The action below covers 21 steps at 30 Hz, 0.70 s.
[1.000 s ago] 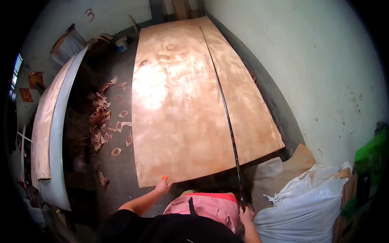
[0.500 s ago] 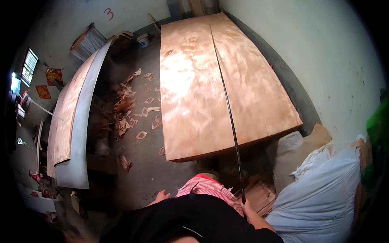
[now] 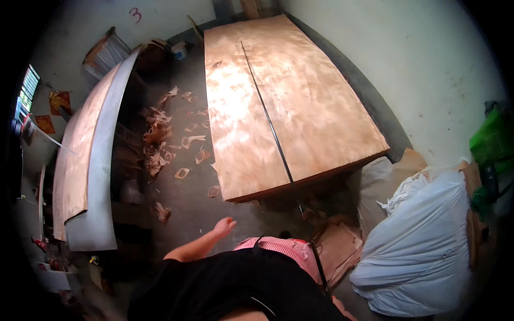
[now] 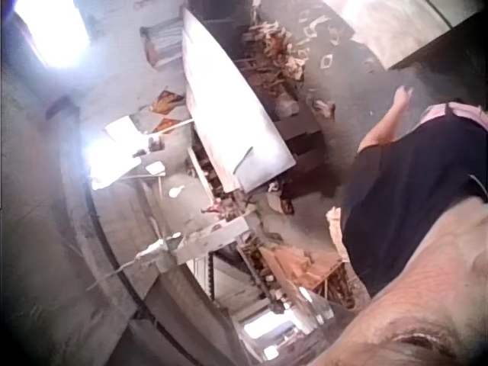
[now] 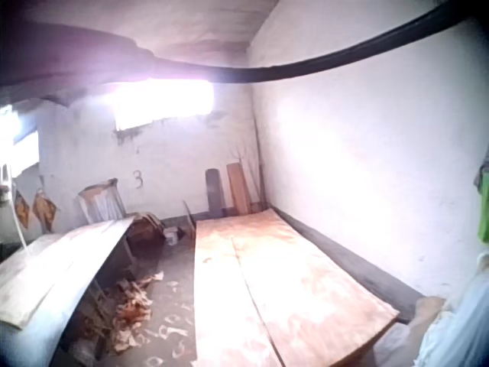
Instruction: The person uses a utility knife and a long straightedge to cut thin wood veneer sheets on a large curved workbench. They align the straightedge, score the veneer, and remove cut pieces, repeating the process for multiple sheets.
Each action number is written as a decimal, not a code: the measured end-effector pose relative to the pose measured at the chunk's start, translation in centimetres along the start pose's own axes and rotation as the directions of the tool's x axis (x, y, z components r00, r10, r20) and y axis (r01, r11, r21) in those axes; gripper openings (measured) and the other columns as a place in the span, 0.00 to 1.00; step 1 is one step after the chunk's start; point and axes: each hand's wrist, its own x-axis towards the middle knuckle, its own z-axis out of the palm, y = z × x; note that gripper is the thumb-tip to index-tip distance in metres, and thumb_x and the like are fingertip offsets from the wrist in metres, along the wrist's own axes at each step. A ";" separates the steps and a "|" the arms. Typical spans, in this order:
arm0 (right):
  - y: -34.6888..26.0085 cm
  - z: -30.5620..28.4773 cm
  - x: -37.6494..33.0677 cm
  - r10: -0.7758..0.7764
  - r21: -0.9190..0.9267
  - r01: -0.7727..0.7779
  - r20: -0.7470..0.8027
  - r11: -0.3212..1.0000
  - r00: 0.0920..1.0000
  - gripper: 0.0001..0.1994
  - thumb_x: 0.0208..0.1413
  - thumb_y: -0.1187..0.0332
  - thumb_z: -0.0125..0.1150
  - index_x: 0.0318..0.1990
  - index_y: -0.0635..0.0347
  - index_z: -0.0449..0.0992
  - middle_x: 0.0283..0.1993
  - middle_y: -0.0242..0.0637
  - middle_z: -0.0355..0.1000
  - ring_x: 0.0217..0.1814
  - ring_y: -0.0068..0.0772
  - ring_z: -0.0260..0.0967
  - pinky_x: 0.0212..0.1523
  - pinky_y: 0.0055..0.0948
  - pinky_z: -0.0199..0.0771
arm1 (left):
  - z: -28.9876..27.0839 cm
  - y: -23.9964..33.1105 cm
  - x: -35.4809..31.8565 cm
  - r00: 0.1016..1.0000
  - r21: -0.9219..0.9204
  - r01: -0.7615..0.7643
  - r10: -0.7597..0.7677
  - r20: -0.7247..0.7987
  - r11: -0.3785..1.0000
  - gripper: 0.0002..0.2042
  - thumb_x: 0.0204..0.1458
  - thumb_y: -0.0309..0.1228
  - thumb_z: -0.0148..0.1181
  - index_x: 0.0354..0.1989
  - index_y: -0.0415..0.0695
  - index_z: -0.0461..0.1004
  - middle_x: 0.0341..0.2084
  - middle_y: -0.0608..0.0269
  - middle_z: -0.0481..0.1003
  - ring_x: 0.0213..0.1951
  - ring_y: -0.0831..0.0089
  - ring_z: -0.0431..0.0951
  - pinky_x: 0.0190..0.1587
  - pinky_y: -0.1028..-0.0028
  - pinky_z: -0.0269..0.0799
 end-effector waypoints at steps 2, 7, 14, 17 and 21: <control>-1.5 -1.4 -1.4 -0.012 -0.040 0.010 -0.050 0.999 0.999 0.09 0.46 0.66 0.52 0.34 0.60 0.66 0.21 0.41 0.67 0.17 0.35 0.66 0.18 0.31 0.66 | -0.7 5.2 3.0 0.993 -0.101 -0.067 0.076 0.091 0.993 0.22 0.48 0.45 0.46 0.39 0.37 0.69 0.35 0.47 0.71 0.42 0.54 0.69 0.44 0.65 0.64; -5.3 -5.1 -5.0 -0.036 -0.126 0.015 -0.164 0.992 0.986 0.09 0.46 0.66 0.52 0.34 0.60 0.67 0.21 0.41 0.67 0.18 0.35 0.67 0.18 0.31 0.66 | 4.3 15.0 11.4 0.981 -0.659 0.062 0.076 0.178 0.749 0.23 0.48 0.53 0.43 0.30 0.41 0.66 0.19 0.60 0.67 0.20 0.69 0.67 0.26 0.71 0.64; -11.2 -7.9 -8.2 -0.125 -0.215 0.073 -0.239 0.974 0.963 0.10 0.46 0.66 0.53 0.34 0.60 0.67 0.21 0.42 0.67 0.18 0.36 0.67 0.19 0.32 0.66 | 3.8 18.9 14.4 0.957 -0.953 0.280 -0.052 0.287 -0.115 0.17 0.52 0.47 0.43 0.36 0.45 0.65 0.13 0.71 0.61 0.12 0.80 0.56 0.14 0.81 0.55; -12.6 -8.7 -9.6 -0.139 -0.226 0.075 -0.281 0.971 0.949 0.10 0.46 0.66 0.53 0.35 0.60 0.67 0.21 0.42 0.67 0.18 0.36 0.67 0.19 0.32 0.66 | 4.9 21.2 9.5 0.950 -0.961 0.247 -0.163 0.265 -0.128 0.15 0.53 0.44 0.42 0.29 0.44 0.65 0.12 0.68 0.63 0.10 0.78 0.57 0.12 0.78 0.54; -15.5 -9.3 -9.6 -0.200 -0.259 0.124 -0.292 0.958 0.935 0.10 0.46 0.66 0.53 0.35 0.60 0.67 0.21 0.42 0.67 0.19 0.36 0.67 0.19 0.32 0.66 | 11.2 21.4 0.3 0.912 -0.924 0.382 -0.162 0.377 0.004 0.16 0.53 0.45 0.41 0.30 0.43 0.63 0.15 0.60 0.68 0.12 0.73 0.64 0.15 0.73 0.61</control>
